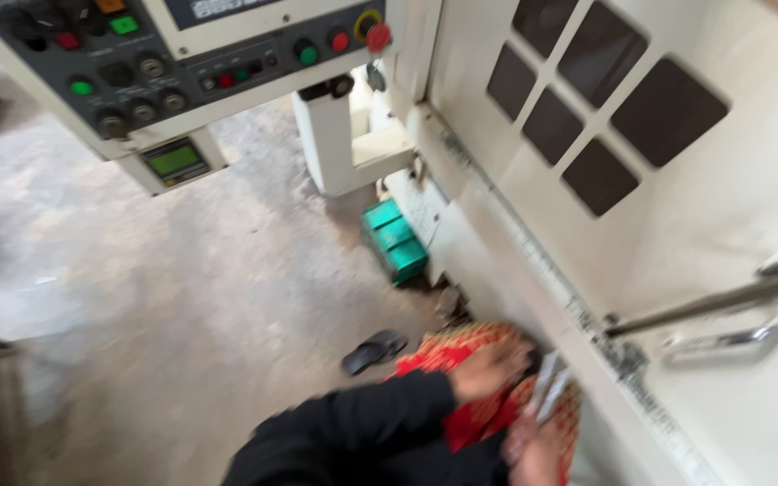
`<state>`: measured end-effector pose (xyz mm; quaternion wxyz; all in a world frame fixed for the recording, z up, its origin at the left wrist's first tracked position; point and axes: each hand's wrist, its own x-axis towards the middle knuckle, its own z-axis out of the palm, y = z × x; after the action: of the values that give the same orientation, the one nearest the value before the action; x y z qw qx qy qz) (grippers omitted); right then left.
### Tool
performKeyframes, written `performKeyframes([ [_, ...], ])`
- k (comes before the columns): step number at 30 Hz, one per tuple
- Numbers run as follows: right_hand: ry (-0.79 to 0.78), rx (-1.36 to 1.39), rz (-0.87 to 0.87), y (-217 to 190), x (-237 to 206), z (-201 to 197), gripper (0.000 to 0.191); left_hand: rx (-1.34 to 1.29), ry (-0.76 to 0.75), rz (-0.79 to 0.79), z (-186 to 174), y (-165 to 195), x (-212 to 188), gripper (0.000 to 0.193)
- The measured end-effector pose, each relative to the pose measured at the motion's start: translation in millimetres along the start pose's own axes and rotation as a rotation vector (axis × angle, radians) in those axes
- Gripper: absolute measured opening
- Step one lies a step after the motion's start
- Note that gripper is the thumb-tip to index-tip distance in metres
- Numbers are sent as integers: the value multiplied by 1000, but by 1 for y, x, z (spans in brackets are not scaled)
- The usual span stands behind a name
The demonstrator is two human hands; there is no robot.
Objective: The person uses a T-handle hex wrench to loosen a bolt on a machine door, opens the door, and reaches inside to adjust internal components. They then close the door and re-tighten the bolt with the wrench.
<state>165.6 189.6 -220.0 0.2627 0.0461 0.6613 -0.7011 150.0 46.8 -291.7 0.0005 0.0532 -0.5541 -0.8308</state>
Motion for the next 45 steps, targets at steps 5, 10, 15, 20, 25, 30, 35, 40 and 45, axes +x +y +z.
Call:
performKeyframes([
  [5,-169,-294,66,23,-10,8,25,-235,113,-235,1,-20,-40,34],
  [10,-87,-572,-185,8,-26,14,33,-298,157,-31,-2,2,-53,27],
  [15,-71,-442,-247,-13,-45,14,31,-508,281,-141,-22,32,-66,39],
  [20,-59,-320,-173,-22,-67,7,36,-465,222,-244,-20,75,-86,46],
  [25,-48,-248,-149,-31,-66,10,35,-525,68,-267,2,109,-75,50],
  [30,-30,-164,-117,-37,-62,4,36,-535,-2,-238,10,114,-70,51],
  [35,-35,-86,-124,-27,-66,-11,36,-487,-43,-167,24,111,-70,54],
  [40,-48,-28,-112,-34,-62,-15,36,-495,-51,-172,33,114,-66,54],
  [45,-9,-96,-190,-69,-78,-15,33,-442,-35,-212,36,109,-66,53],
])
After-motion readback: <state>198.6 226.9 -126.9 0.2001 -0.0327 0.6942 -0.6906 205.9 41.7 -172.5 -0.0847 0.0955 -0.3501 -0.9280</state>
